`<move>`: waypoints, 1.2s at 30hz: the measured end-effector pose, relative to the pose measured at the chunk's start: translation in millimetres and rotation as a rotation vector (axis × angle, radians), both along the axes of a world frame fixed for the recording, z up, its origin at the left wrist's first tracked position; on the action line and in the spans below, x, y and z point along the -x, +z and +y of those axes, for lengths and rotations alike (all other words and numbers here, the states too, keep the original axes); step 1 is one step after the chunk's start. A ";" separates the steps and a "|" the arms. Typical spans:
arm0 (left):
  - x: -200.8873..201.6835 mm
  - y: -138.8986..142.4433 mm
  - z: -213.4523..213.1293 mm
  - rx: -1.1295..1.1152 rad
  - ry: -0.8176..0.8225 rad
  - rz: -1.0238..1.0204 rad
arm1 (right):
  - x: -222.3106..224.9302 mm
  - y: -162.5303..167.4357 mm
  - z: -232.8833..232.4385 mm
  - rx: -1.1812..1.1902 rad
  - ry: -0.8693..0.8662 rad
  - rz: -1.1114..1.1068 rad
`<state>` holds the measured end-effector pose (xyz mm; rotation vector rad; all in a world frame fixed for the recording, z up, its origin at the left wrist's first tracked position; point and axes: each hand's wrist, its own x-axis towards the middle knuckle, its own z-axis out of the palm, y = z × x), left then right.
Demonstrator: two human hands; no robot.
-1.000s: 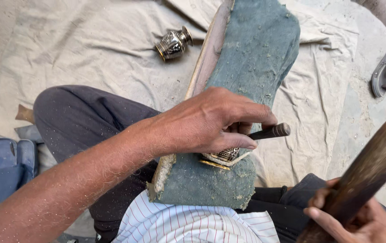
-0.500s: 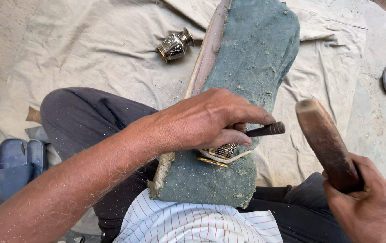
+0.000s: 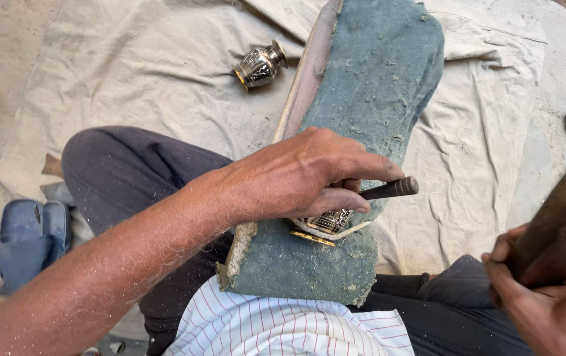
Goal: The person sits on the ground with a small decorated metal vase strapped to a sandbag on their lap. They hold a punch against the vase surface and repeatedly strike it with a wooden mallet, repositioning the punch to work different areas of the pattern, and briefly turn the vase to reach other sides.
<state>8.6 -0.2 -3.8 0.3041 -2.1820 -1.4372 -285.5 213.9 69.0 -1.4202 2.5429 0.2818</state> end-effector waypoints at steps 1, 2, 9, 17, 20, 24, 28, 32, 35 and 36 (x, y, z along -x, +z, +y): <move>-1.0 0.4 0.7 0.006 0.012 0.021 | 2.6 -0.8 -1.0 0.007 0.023 -0.009; -1.2 0.7 0.9 0.014 0.015 0.042 | 4.7 -0.7 -2.2 0.017 0.038 -0.018; -0.6 0.1 0.7 -0.007 0.025 0.015 | -14.2 10.9 -22.3 0.073 0.075 -0.068; -3.8 -0.8 1.0 0.022 0.071 0.009 | -51.5 20.7 -53.8 -0.113 0.095 0.074; 0.0 -3.3 1.3 0.026 0.072 0.030 | -51.5 14.1 -56.2 0.600 0.051 -0.499; -0.6 -7.2 2.8 0.013 0.078 -0.012 | -48.6 11.5 -60.8 0.557 -0.104 -0.685; -0.8 -10.2 3.3 0.042 0.098 0.058 | -55.0 18.2 -67.9 0.342 0.036 -0.285; -1.7 -11.1 4.4 -0.006 0.114 0.006 | -61.8 21.4 -77.1 0.724 -0.108 -0.641; -2.1 -10.4 4.0 0.013 0.116 0.074 | -56.3 27.5 -81.7 -0.108 0.175 0.087; -2.7 -9.9 4.0 0.015 0.116 0.110 | -55.8 25.9 -81.0 0.086 0.133 -0.074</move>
